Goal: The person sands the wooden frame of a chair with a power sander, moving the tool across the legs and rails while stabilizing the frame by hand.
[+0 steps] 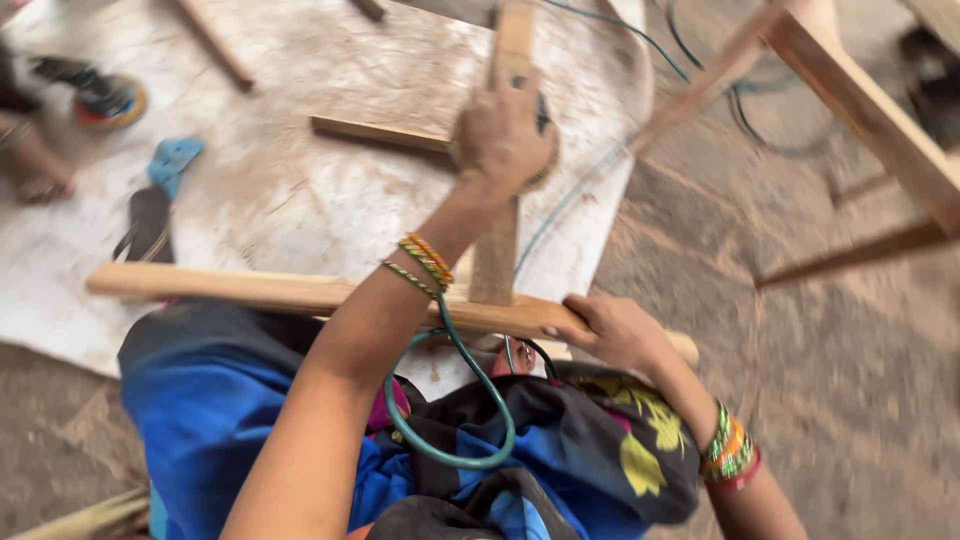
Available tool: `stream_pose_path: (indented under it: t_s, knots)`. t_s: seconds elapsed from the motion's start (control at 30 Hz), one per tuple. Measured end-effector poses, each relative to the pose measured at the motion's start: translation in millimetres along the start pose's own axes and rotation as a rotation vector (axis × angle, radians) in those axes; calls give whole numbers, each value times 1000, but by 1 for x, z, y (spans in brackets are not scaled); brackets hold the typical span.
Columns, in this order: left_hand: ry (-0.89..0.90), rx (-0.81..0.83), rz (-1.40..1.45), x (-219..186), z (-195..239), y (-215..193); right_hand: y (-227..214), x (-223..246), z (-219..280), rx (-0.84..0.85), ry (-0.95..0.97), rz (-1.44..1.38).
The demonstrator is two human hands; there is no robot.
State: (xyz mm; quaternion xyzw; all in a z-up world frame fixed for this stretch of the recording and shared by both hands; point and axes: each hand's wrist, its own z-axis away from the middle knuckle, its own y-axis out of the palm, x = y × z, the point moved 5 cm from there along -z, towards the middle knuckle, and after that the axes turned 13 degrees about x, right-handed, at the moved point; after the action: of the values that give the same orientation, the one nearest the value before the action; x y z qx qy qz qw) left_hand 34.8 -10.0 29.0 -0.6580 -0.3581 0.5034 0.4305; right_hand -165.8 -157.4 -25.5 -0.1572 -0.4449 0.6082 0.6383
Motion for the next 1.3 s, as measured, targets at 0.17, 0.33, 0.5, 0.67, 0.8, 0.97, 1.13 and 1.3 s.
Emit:
stream_pose_path:
  t_s: [0.17, 0.33, 0.5, 0.67, 0.8, 0.97, 1.13, 1.3]
  knots:
    - [33, -28, 24, -7, 5, -4, 1, 1, -1, 26, -29, -41]
    - [36, -70, -4, -4, 5, -2, -1, 1, -3, 20, -26, -33]
    - [61, -107, -40, -6, 5, 0, 0, 1, 0, 26, -10, -56]
    - [32, -106, -110, -1, 2, 1, -1, 0, 0, -1, -12, -20]
    - [-7, -25, -207, -4, -3, 15, 1, -1, -1, -1, -5, -22]
    - [-96, 109, -73, 9, -20, 17, 2, -1, -2, -8, -43, -21]
    - [-10, 37, -60, 15, -28, 4, 4, -5, -2, -16, -48, -4]
    - [-8, 94, -153, 8, -47, 2, 3, -2, 0, -12, -43, -3]
